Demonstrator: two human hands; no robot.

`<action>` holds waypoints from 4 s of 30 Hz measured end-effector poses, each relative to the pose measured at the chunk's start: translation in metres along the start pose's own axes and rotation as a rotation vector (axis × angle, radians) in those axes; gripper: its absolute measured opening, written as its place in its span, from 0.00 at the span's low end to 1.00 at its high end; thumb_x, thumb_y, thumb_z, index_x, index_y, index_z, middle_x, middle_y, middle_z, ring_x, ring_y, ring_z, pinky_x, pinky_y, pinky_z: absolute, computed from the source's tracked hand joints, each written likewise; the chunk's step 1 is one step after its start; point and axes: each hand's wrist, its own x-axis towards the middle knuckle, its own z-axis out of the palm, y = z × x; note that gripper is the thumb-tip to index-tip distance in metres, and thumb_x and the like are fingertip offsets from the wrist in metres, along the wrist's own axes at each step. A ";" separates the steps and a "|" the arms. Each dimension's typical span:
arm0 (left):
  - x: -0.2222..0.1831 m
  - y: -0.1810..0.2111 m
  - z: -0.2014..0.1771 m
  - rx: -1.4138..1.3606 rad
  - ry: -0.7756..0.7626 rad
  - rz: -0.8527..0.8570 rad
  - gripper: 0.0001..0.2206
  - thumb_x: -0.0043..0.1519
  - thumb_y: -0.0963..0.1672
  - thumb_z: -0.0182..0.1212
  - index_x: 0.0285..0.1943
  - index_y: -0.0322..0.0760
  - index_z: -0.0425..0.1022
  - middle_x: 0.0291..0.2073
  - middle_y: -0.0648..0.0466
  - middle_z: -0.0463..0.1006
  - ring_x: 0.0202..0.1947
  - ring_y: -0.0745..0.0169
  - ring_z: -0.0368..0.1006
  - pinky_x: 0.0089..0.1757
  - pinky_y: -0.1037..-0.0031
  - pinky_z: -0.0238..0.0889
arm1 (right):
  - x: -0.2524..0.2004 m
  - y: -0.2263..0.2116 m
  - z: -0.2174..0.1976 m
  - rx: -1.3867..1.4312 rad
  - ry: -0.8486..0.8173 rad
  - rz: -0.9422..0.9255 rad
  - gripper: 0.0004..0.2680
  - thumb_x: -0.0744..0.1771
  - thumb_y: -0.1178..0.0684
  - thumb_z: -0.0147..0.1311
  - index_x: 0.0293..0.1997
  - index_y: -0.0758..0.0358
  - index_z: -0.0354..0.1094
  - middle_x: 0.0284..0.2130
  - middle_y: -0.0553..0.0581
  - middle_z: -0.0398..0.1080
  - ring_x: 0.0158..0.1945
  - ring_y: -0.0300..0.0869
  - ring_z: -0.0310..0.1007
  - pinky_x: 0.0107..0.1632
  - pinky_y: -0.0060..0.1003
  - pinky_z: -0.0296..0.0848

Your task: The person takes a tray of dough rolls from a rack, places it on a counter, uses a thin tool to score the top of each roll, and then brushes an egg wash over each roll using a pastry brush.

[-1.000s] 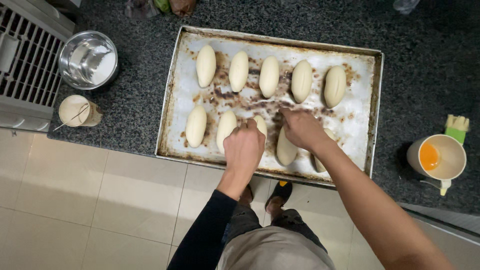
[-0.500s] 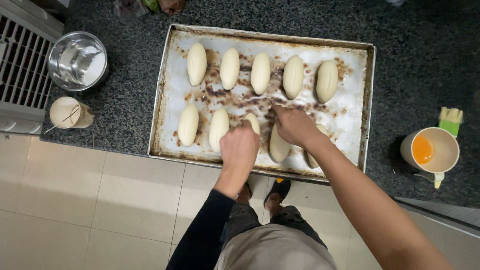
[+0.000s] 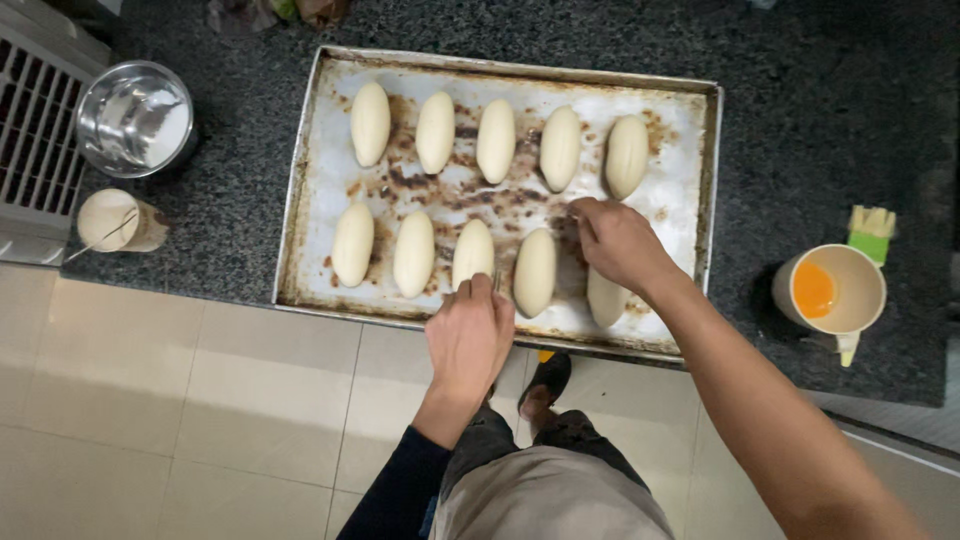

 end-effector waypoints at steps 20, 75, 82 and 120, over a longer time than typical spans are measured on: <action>0.047 0.033 0.069 0.111 -0.056 0.054 0.07 0.59 0.43 0.60 0.37 0.31 0.75 0.23 0.43 0.80 0.26 0.45 0.79 0.29 0.58 0.71 | -0.013 0.034 -0.001 -0.039 -0.248 0.107 0.16 0.68 0.55 0.43 0.63 0.66 0.60 0.44 0.73 0.74 0.50 0.63 0.74 0.54 0.54 0.70; -0.058 0.111 0.054 -0.026 -0.061 0.029 0.07 0.63 0.44 0.57 0.34 0.34 0.71 0.25 0.44 0.79 0.29 0.42 0.78 0.31 0.54 0.70 | -0.066 0.081 -0.043 0.005 -0.164 0.166 0.16 0.69 0.52 0.45 0.64 0.66 0.59 0.39 0.76 0.74 0.46 0.66 0.74 0.52 0.57 0.71; -0.044 0.065 -0.011 -0.188 0.077 -0.179 0.07 0.62 0.43 0.56 0.39 0.32 0.71 0.28 0.38 0.78 0.31 0.33 0.76 0.34 0.49 0.66 | -0.044 0.027 -0.051 0.155 0.109 0.031 0.13 0.70 0.52 0.46 0.59 0.64 0.67 0.40 0.71 0.76 0.45 0.61 0.77 0.51 0.52 0.73; -0.014 -0.388 -0.066 -0.107 0.620 -0.600 0.13 0.71 0.46 0.54 0.42 0.30 0.77 0.28 0.40 0.77 0.27 0.43 0.76 0.34 0.58 0.65 | 0.086 -0.260 0.093 0.489 -0.185 -0.065 0.11 0.70 0.50 0.47 0.55 0.62 0.69 0.34 0.53 0.79 0.36 0.37 0.78 0.40 0.34 0.75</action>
